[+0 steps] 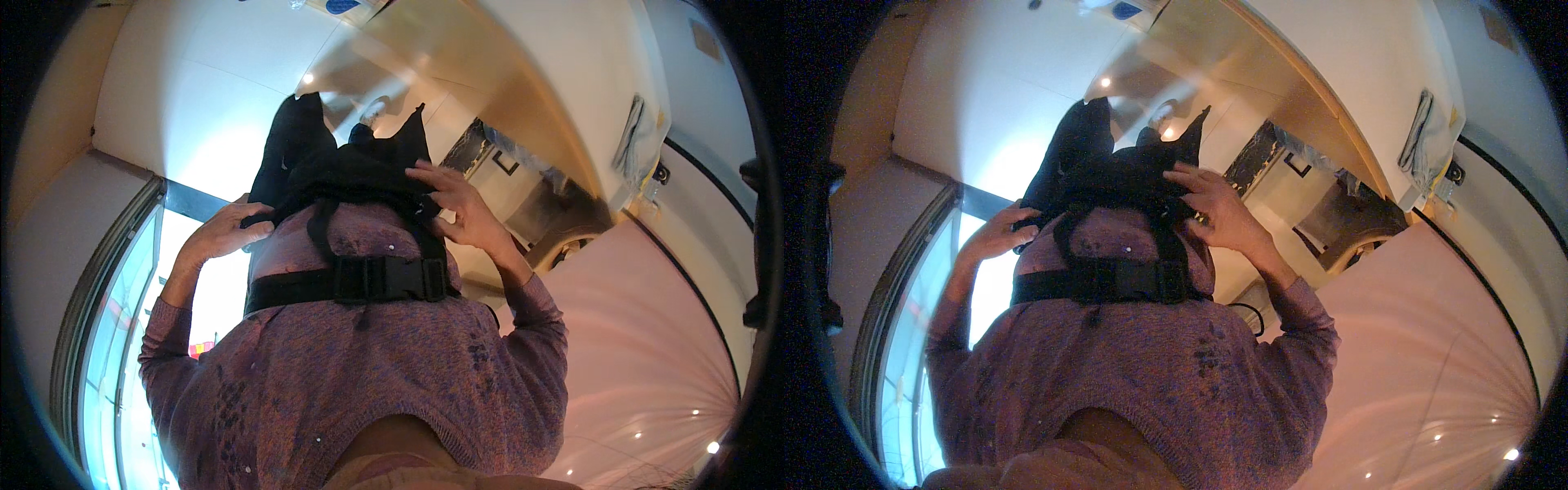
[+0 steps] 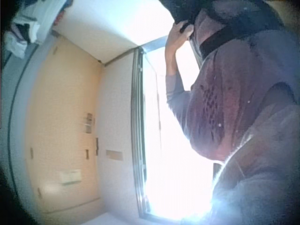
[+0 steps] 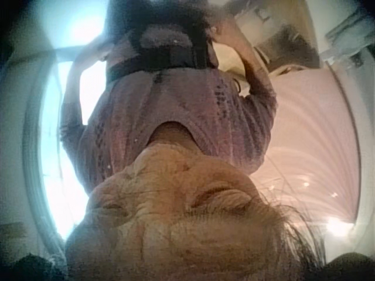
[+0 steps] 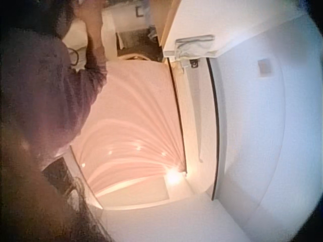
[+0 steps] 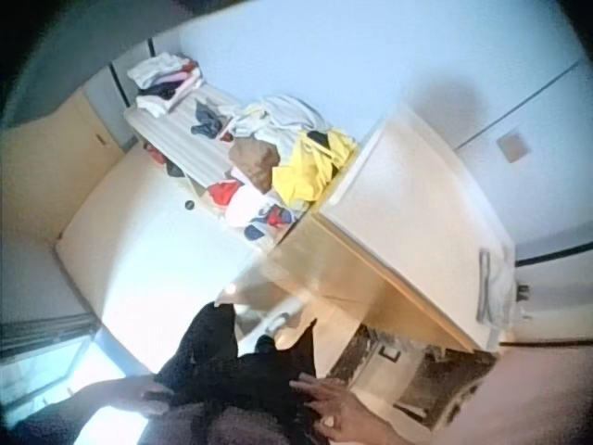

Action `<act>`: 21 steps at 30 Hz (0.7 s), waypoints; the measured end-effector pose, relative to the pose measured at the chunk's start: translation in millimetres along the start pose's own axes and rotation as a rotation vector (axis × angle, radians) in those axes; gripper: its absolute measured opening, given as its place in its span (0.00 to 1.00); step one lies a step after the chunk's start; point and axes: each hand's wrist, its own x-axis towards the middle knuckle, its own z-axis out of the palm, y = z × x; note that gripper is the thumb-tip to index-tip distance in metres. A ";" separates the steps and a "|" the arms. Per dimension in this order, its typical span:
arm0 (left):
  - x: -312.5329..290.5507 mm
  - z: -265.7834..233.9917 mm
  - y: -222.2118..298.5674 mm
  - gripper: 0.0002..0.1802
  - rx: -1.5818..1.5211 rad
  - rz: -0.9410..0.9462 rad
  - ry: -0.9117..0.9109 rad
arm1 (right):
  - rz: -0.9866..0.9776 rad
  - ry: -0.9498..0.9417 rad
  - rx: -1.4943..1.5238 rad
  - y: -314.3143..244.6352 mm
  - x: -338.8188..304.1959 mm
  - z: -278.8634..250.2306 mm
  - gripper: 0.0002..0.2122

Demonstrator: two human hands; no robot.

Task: The person wipes a glass shower door with a cloth, then folds several pieces of clothing on a white table. The person folds a light blue baby onesie, a pair of grey shorts, and a black garment, placing each folded item on the table.

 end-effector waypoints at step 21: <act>-0.1 -0.1 19.7 0.17 0.293 0.255 0.475 | 0.060 -0.299 0.187 13.5 47.3 -34.7 0.19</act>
